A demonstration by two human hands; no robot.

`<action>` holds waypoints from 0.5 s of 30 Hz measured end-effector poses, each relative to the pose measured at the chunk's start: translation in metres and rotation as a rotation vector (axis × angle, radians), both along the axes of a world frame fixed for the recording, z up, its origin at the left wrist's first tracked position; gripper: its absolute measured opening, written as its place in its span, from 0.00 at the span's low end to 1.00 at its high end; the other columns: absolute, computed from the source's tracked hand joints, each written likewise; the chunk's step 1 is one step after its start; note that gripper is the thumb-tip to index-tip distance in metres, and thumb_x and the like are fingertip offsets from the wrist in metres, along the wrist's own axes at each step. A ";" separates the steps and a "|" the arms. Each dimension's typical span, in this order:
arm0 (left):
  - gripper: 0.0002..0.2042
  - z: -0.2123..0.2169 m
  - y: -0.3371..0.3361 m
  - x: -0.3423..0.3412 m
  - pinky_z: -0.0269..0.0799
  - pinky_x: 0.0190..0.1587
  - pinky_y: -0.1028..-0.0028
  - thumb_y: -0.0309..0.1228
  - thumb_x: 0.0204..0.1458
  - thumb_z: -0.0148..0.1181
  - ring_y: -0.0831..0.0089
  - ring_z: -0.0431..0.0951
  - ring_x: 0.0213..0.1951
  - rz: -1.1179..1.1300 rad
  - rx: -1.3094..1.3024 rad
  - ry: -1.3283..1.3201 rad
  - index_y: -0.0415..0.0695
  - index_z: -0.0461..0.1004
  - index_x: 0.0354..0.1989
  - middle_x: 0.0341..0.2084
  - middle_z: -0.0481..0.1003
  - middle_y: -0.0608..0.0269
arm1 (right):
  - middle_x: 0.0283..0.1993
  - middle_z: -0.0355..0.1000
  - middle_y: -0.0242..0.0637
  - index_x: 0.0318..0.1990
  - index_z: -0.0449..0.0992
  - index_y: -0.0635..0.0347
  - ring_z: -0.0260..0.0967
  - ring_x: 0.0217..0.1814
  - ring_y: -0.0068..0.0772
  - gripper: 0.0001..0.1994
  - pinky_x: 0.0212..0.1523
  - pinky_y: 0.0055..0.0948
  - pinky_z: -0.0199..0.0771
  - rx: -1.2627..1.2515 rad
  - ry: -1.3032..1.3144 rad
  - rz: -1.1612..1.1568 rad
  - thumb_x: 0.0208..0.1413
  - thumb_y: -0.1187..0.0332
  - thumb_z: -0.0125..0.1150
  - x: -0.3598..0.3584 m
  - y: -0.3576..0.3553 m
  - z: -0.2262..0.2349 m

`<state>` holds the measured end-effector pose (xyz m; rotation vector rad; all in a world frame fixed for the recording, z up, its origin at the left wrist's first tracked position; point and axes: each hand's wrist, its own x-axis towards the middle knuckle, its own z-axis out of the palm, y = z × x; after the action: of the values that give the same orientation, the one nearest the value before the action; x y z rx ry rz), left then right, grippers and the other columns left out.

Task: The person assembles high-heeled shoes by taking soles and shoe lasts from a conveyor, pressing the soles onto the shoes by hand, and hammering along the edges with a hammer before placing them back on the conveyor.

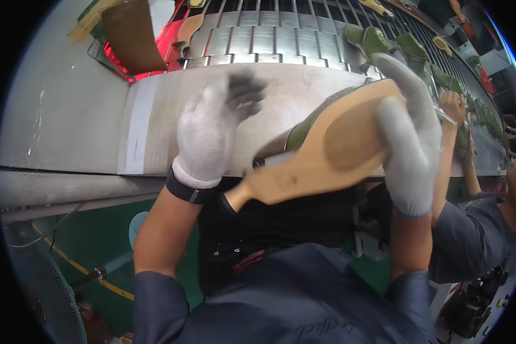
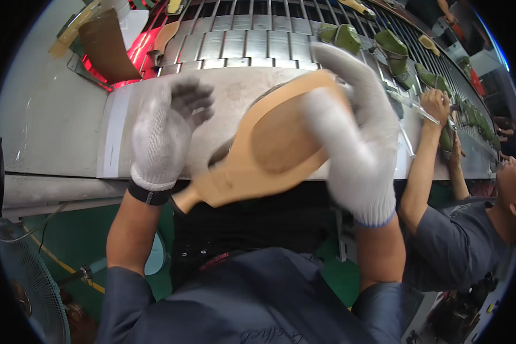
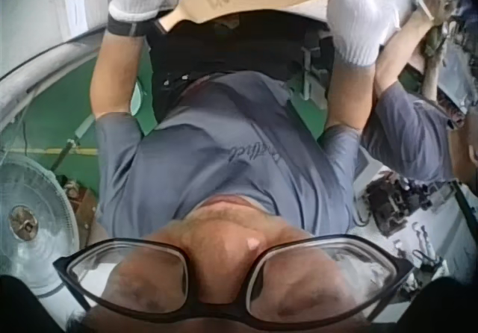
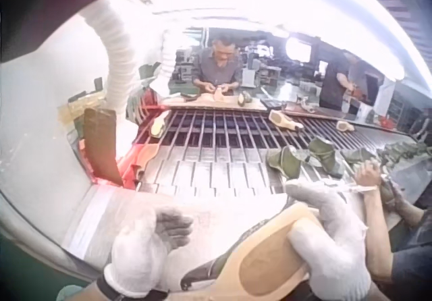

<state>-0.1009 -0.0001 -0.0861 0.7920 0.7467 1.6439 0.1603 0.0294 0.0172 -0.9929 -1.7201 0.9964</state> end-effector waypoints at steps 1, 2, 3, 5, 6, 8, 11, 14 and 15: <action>0.19 -0.029 0.003 -0.010 0.78 0.60 0.65 0.38 0.78 0.47 0.66 0.84 0.53 -0.064 -0.059 -0.181 0.36 0.75 0.64 0.51 0.83 0.52 | 0.63 0.76 0.44 0.69 0.73 0.68 0.78 0.62 0.33 0.24 0.64 0.31 0.77 -0.079 0.172 -0.103 0.74 0.61 0.56 0.005 0.006 -0.017; 0.19 -0.048 -0.004 -0.001 0.78 0.61 0.65 0.38 0.78 0.47 0.65 0.83 0.56 -0.002 -0.053 -0.111 0.36 0.76 0.63 0.52 0.83 0.52 | 0.62 0.76 0.45 0.70 0.71 0.67 0.79 0.60 0.35 0.22 0.60 0.33 0.81 -0.158 0.291 -0.146 0.76 0.62 0.53 0.011 0.007 -0.048; 0.18 -0.060 -0.014 0.006 0.77 0.62 0.65 0.37 0.78 0.47 0.65 0.82 0.58 0.073 -0.051 -0.034 0.36 0.77 0.62 0.54 0.82 0.51 | 0.62 0.76 0.46 0.70 0.69 0.67 0.81 0.58 0.36 0.21 0.56 0.34 0.84 -0.242 0.416 -0.177 0.78 0.63 0.50 0.015 0.006 -0.075; 0.18 -0.063 -0.008 0.019 0.79 0.59 0.67 0.37 0.78 0.48 0.66 0.84 0.54 0.402 0.100 0.316 0.35 0.78 0.59 0.51 0.84 0.53 | 0.62 0.76 0.48 0.70 0.65 0.67 0.83 0.55 0.40 0.22 0.46 0.38 0.90 -0.545 0.603 -0.028 0.78 0.62 0.51 0.010 -0.025 -0.093; 0.20 -0.051 0.000 0.009 0.79 0.59 0.65 0.39 0.78 0.45 0.64 0.84 0.52 0.353 -0.015 0.301 0.34 0.77 0.59 0.51 0.83 0.51 | 0.62 0.76 0.51 0.69 0.65 0.68 0.83 0.55 0.41 0.21 0.42 0.40 0.91 -0.567 0.594 0.001 0.77 0.64 0.54 0.007 -0.037 -0.100; 0.17 -0.047 0.021 -0.015 0.81 0.54 0.67 0.36 0.75 0.51 0.68 0.85 0.45 0.272 0.073 0.120 0.34 0.80 0.54 0.43 0.85 0.54 | 0.60 0.77 0.53 0.68 0.65 0.71 0.84 0.54 0.42 0.21 0.41 0.38 0.91 -0.593 0.491 0.075 0.74 0.70 0.60 0.003 -0.049 -0.119; 0.09 -0.041 0.033 -0.025 0.81 0.50 0.72 0.28 0.70 0.60 0.74 0.84 0.42 0.221 0.159 0.550 0.35 0.82 0.48 0.40 0.85 0.58 | 0.46 0.83 0.44 0.60 0.77 0.67 0.85 0.47 0.33 0.23 0.44 0.32 0.87 -0.074 -0.285 0.133 0.60 0.71 0.77 0.009 -0.040 -0.112; 0.11 -0.013 0.019 -0.004 0.81 0.47 0.74 0.31 0.65 0.70 0.79 0.83 0.42 0.103 0.151 0.680 0.36 0.84 0.48 0.37 0.86 0.62 | 0.37 0.80 0.36 0.56 0.82 0.62 0.79 0.35 0.25 0.22 0.39 0.29 0.82 0.163 -0.295 0.140 0.54 0.71 0.81 -0.010 -0.022 -0.081; 0.11 -0.009 0.019 0.003 0.81 0.47 0.75 0.31 0.65 0.71 0.79 0.83 0.42 0.093 0.160 0.689 0.35 0.84 0.48 0.37 0.85 0.62 | 0.34 0.78 0.30 0.55 0.84 0.61 0.76 0.32 0.20 0.21 0.37 0.26 0.79 0.168 -0.292 0.176 0.53 0.73 0.80 -0.017 -0.017 -0.060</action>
<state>-0.0977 0.0193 -0.0953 1.4930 1.1453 1.5217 0.1432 0.0122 -0.0430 -0.9246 -2.1261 0.8289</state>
